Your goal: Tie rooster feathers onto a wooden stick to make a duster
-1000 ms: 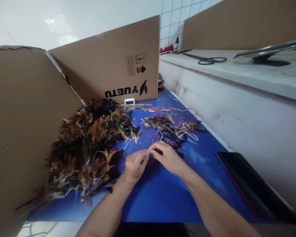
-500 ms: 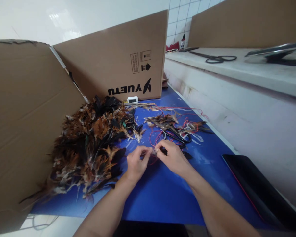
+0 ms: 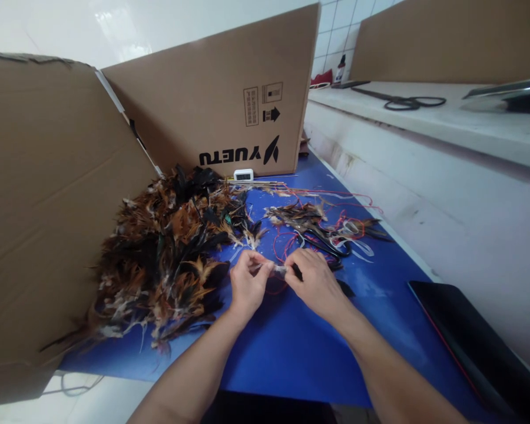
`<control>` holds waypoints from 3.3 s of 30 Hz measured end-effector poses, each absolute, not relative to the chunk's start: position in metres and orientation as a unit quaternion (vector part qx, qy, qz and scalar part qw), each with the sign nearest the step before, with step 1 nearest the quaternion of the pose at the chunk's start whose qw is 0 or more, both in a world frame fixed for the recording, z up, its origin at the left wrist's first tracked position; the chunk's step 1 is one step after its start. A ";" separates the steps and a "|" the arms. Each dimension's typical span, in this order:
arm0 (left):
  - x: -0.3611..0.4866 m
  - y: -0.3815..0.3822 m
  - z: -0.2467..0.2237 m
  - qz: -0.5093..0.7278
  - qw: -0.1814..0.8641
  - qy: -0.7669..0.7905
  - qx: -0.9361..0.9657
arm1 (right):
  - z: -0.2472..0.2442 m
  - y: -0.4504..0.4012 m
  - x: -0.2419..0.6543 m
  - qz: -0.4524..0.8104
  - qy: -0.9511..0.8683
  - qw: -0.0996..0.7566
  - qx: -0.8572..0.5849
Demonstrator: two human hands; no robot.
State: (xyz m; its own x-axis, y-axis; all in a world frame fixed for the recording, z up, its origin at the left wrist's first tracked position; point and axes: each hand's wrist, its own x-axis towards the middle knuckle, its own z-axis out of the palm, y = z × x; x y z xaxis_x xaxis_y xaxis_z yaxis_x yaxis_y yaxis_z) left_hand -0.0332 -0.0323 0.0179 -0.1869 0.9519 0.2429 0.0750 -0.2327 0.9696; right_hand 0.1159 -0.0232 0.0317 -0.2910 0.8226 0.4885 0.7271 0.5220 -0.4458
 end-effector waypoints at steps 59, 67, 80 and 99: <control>-0.031 -0.017 -0.015 0.288 0.088 0.495 0.815 | 0.010 0.332 0.113 -0.047 -0.801 0.028 -0.596; -0.030 -0.015 -0.015 0.279 0.093 0.499 0.815 | 0.023 0.332 0.109 -0.065 -0.814 0.007 -0.577; -0.031 -0.020 -0.011 0.261 0.106 0.505 0.816 | 0.032 0.321 0.112 -0.034 -0.788 0.043 -0.614; -0.033 -0.018 -0.009 0.244 0.076 0.499 0.828 | 0.021 0.307 0.054 -0.084 -0.847 0.008 -0.525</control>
